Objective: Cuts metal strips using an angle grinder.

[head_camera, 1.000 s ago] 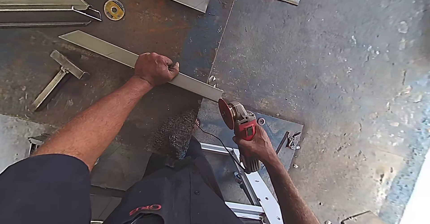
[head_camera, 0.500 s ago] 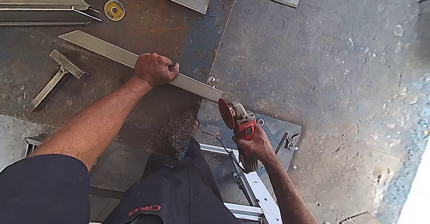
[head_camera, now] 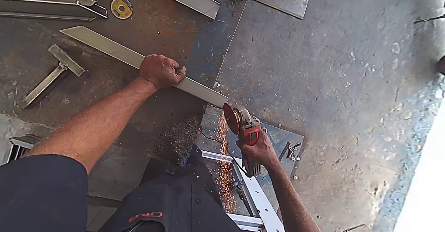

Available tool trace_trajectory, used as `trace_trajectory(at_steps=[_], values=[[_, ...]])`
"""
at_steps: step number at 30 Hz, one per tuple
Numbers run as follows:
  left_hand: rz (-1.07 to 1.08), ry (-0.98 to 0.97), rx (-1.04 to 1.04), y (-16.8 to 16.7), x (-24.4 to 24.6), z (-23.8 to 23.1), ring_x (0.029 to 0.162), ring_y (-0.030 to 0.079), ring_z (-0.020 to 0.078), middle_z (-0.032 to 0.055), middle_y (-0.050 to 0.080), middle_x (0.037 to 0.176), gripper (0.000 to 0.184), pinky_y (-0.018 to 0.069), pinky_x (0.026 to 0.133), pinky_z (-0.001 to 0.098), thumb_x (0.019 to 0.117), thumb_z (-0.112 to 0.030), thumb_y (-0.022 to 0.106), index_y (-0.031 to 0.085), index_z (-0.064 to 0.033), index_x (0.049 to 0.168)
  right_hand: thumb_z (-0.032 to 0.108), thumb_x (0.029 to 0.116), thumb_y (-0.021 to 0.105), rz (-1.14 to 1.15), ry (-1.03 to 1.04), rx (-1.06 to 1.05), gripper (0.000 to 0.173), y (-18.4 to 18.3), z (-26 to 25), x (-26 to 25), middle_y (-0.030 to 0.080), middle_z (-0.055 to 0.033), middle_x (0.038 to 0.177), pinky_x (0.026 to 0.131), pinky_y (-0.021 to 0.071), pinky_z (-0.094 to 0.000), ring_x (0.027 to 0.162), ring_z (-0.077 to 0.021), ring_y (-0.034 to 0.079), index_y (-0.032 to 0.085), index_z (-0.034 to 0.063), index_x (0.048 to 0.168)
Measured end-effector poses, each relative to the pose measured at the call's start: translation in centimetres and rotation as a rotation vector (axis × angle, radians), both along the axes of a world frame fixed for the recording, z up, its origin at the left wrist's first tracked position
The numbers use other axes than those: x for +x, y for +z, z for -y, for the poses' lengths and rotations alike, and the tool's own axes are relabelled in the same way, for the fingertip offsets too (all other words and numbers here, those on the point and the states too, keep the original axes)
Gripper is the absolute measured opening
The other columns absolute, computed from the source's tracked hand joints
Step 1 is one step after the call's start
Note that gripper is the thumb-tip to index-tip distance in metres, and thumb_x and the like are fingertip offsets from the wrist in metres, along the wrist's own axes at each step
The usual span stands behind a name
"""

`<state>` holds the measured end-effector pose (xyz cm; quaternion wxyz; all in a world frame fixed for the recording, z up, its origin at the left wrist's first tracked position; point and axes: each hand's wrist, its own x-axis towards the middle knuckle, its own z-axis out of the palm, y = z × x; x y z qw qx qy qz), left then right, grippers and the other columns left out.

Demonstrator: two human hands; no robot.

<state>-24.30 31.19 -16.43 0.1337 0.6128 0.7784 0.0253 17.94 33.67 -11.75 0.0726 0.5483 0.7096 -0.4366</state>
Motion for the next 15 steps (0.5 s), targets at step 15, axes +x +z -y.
trace_trajectory(at_steps=[15], values=[[0.024,0.001,-0.030,0.0,-0.1,-0.1,0.069,0.068,0.0365,0.0147,0.062,0.064,0.060,0.0460,0.059,0.0563,0.0993,-0.054,0.036,0.054,-0.0091,0.064,0.045,0.0644,0.083,-0.017,-0.022,0.021,0.075,-0.3,-0.5,-1.0,0.071,-0.0016,0.099,0.084,0.0574,-0.0330,0.091,-0.0068,0.068,0.061,0.0053,0.124]])
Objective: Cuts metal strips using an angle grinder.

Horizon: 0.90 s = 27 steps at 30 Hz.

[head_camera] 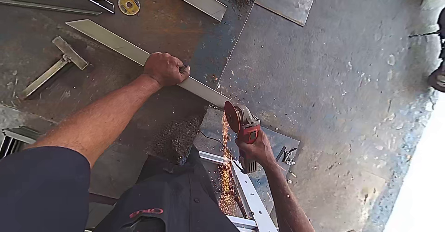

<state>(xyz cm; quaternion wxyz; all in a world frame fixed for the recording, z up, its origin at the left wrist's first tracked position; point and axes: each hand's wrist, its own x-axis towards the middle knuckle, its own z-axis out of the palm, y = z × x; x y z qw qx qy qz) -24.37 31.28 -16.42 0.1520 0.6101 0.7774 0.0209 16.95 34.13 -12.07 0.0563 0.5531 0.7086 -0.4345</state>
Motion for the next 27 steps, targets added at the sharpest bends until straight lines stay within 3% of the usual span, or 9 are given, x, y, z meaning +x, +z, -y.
trace_trajectory(at_steps=[17,27], values=[[0.015,0.010,-0.047,0.6,0.0,-0.1,0.073,0.069,0.0370,0.0153,0.064,0.067,0.060,0.0475,0.062,0.0568,0.0995,-0.055,0.037,0.057,-0.0092,0.067,0.044,0.0650,0.084,0.045,0.038,-0.003,0.076,0.0,-0.7,-0.4,0.071,-0.0052,0.103,0.088,0.0565,-0.0381,0.095,-0.0119,0.069,0.061,0.0038,0.125],[0.017,0.001,-0.027,0.3,-0.1,-0.1,0.070,0.068,0.0346,0.0133,0.062,0.065,0.057,0.0462,0.060,0.0543,0.0990,-0.053,0.038,0.054,-0.0100,0.064,0.045,0.0641,0.083,0.008,0.038,0.018,0.074,-0.1,-1.3,-0.8,0.071,-0.0024,0.101,0.085,0.0572,-0.0341,0.092,-0.0079,0.068,0.061,0.0051,0.123]])
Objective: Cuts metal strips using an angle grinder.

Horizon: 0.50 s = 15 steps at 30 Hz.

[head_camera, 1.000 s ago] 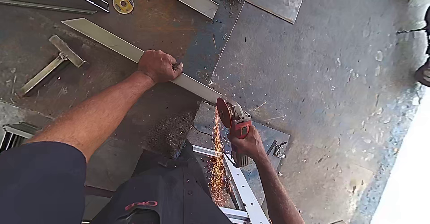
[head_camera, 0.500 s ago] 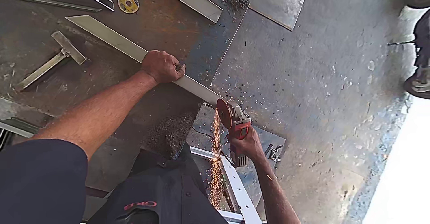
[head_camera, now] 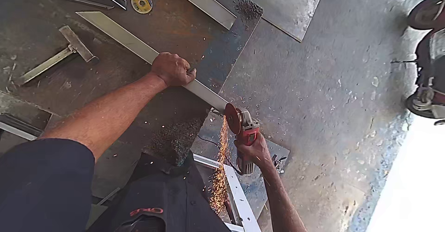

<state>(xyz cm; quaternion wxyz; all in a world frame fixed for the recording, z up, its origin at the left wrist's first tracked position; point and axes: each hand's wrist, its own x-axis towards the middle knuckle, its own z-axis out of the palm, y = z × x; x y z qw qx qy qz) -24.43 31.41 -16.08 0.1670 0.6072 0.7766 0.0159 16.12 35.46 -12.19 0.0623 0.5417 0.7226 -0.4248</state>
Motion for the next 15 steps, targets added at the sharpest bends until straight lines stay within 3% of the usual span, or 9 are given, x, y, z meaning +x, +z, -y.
trace_trajectory(at_steps=[7,15], values=[[0.006,-0.009,-0.002,0.18,-0.05,-0.04,0.070,0.068,0.0351,0.0140,0.063,0.065,0.058,0.0461,0.061,0.0546,0.0982,-0.053,0.037,0.055,-0.0096,0.065,0.046,0.0642,0.082,-0.013,0.020,0.034,0.073,0.31,-0.45,-0.86,0.071,-0.0001,0.100,0.085,0.0570,-0.0314,0.092,-0.0050,0.068,0.062,0.0058,0.121],[0.015,-0.001,-0.009,0.39,-0.04,-0.06,0.070,0.068,0.0359,0.0140,0.062,0.064,0.058,0.0462,0.062,0.0548,0.0987,-0.053,0.037,0.055,-0.0096,0.065,0.044,0.0662,0.083,0.011,0.032,0.034,0.076,0.21,-0.56,-0.88,0.071,-0.0053,0.104,0.089,0.0567,-0.0364,0.097,-0.0104,0.069,0.060,0.0026,0.125]])
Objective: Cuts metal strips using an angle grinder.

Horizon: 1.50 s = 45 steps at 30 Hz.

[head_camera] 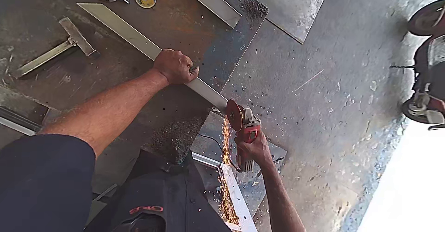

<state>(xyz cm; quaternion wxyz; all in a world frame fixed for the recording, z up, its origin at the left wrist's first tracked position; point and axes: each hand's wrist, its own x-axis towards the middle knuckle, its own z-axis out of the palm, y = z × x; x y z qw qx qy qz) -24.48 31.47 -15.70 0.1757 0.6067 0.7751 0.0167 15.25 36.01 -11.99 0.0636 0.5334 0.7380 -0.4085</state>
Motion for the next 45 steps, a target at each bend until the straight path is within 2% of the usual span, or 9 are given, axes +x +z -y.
trace_trajectory(at_steps=[6,19,23,25,27,30,37,41,45], values=[[-0.004,-0.010,-0.006,-0.1,0.0,0.0,0.070,0.068,0.0356,0.0146,0.062,0.065,0.058,0.0457,0.061,0.0542,0.0986,-0.053,0.037,0.056,-0.0089,0.066,0.044,0.0655,0.082,0.012,-0.023,-0.012,0.071,0.3,0.2,-0.3,0.071,-0.0029,0.100,0.085,0.0568,-0.0346,0.091,-0.0086,0.068,0.062,0.0046,0.121],[0.014,-0.017,0.011,-0.3,-0.2,0.0,0.071,0.068,0.0348,0.0143,0.063,0.066,0.059,0.0467,0.063,0.0543,0.0982,-0.054,0.037,0.056,-0.0086,0.067,0.045,0.0648,0.084,-0.057,-0.020,0.003,0.073,-0.2,-0.9,-1.6,0.071,-0.0013,0.100,0.085,0.0571,-0.0301,0.092,-0.0048,0.068,0.061,0.0044,0.121],[0.025,-0.018,0.007,-0.5,-0.3,0.0,0.072,0.068,0.0343,0.0132,0.064,0.066,0.058,0.0472,0.065,0.0545,0.0982,-0.054,0.037,0.057,-0.0094,0.067,0.041,0.0652,0.083,-0.029,0.000,0.022,0.071,0.0,-0.8,-1.4,0.071,-0.0033,0.103,0.088,0.0560,-0.0313,0.095,-0.0061,0.067,0.062,0.0033,0.121],[0.025,-0.016,-0.011,-0.3,-0.2,0.0,0.074,0.069,0.0341,0.0133,0.065,0.068,0.059,0.0480,0.067,0.0548,0.0982,-0.055,0.037,0.059,-0.0096,0.068,0.037,0.0673,0.085,0.009,0.009,0.018,0.075,0.4,-0.8,-1.5,0.070,-0.0104,0.109,0.093,0.0535,-0.0362,0.102,-0.0134,0.067,0.060,-0.0014,0.126],[0.025,-0.015,-0.008,-0.3,-0.3,0.0,0.072,0.068,0.0340,0.0129,0.064,0.067,0.058,0.0471,0.065,0.0543,0.0984,-0.055,0.037,0.058,-0.0099,0.067,0.039,0.0674,0.084,0.040,0.014,0.015,0.076,0.6,-0.8,-1.5,0.070,-0.0136,0.109,0.093,0.0529,-0.0411,0.103,-0.0184,0.067,0.060,-0.0029,0.125],[0.027,-0.014,-0.022,-0.2,-0.2,-0.1,0.073,0.068,0.0339,0.0130,0.064,0.067,0.058,0.0473,0.066,0.0541,0.0985,-0.055,0.037,0.058,-0.0097,0.068,0.046,0.0652,0.083,0.005,0.009,0.000,0.074,0.0,-0.9,-1.1,0.071,-0.0045,0.103,0.088,0.0568,-0.0344,0.096,-0.0090,0.068,0.061,0.0035,0.123],[0.024,-0.017,-0.009,-0.3,-0.3,0.0,0.072,0.068,0.0336,0.0126,0.064,0.067,0.057,0.0468,0.064,0.0533,0.0981,-0.054,0.037,0.057,-0.0098,0.068,0.046,0.0644,0.083,0.010,-0.010,-0.006,0.075,0.0,-0.9,-1.2,0.071,-0.0047,0.102,0.087,0.0566,-0.0369,0.094,-0.0105,0.068,0.061,0.0036,0.122],[0.026,-0.012,-0.008,-0.2,-0.2,0.0,0.072,0.068,0.0349,0.0140,0.063,0.067,0.056,0.0470,0.065,0.0539,0.0983,-0.053,0.039,0.057,-0.0089,0.068,0.045,0.0634,0.083,-0.010,-0.012,0.004,0.070,-0.3,-0.9,-1.1,0.070,-0.0015,0.097,0.082,0.0571,-0.0320,0.089,-0.0069,0.068,0.062,0.0053,0.117],[0.022,-0.011,-0.002,-0.4,-0.2,0.0,0.072,0.068,0.0345,0.0134,0.063,0.067,0.057,0.0471,0.064,0.0537,0.0985,-0.054,0.038,0.057,-0.0093,0.067,0.045,0.0640,0.083,0.002,-0.003,-0.008,0.073,-0.6,-1.0,-0.9,0.071,-0.0033,0.100,0.085,0.0581,-0.0363,0.092,-0.0091,0.069,0.062,0.0051,0.121]])
